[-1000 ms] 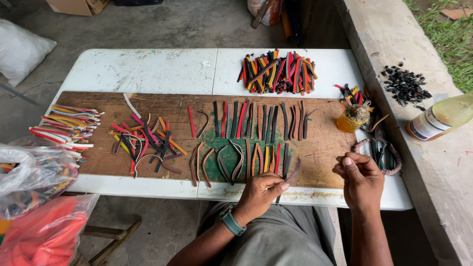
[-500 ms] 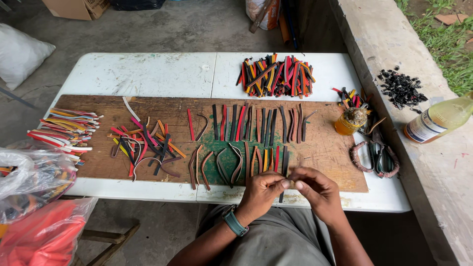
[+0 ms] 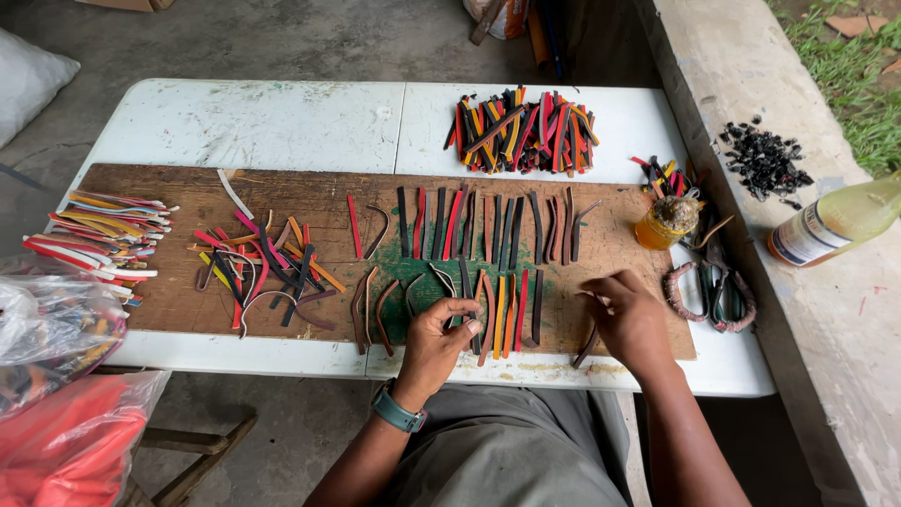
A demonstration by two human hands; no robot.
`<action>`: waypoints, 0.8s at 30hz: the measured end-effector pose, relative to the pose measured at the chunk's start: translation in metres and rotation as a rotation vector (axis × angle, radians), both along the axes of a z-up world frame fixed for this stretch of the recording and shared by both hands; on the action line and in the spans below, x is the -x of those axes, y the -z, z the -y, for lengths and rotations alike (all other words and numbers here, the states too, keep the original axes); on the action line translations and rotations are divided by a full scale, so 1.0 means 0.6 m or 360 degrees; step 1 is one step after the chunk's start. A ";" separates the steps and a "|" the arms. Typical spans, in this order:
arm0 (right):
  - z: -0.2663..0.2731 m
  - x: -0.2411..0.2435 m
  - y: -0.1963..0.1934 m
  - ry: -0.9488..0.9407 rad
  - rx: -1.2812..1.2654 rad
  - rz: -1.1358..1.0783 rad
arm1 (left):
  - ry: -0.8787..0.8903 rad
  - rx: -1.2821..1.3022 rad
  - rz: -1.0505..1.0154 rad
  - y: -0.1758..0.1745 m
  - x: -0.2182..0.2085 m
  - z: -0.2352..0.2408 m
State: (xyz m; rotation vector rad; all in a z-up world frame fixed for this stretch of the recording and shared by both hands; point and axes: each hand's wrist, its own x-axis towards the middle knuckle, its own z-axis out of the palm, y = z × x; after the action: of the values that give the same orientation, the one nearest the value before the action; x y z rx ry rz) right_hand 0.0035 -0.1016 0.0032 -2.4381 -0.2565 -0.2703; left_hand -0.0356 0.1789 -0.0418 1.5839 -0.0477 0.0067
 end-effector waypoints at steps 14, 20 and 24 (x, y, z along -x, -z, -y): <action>-0.053 -0.060 -0.012 -0.0498 0.0491 0.0332 | -0.0107 0.0103 0.0054 0.012 0.001 -0.026; -0.057 -0.058 -0.016 -0.0556 0.0281 0.0147 | -0.0186 0.0048 0.0100 0.008 -0.001 -0.052; -0.068 -0.064 -0.013 -0.0682 0.0357 0.0211 | -0.0221 0.0033 0.0006 0.005 0.000 -0.060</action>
State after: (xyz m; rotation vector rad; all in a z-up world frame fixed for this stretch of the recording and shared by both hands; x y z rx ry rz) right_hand 0.0418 -0.0607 0.0108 -2.5078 -0.8953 -0.2204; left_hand -0.0357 0.2146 -0.0447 1.5641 0.0594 0.1187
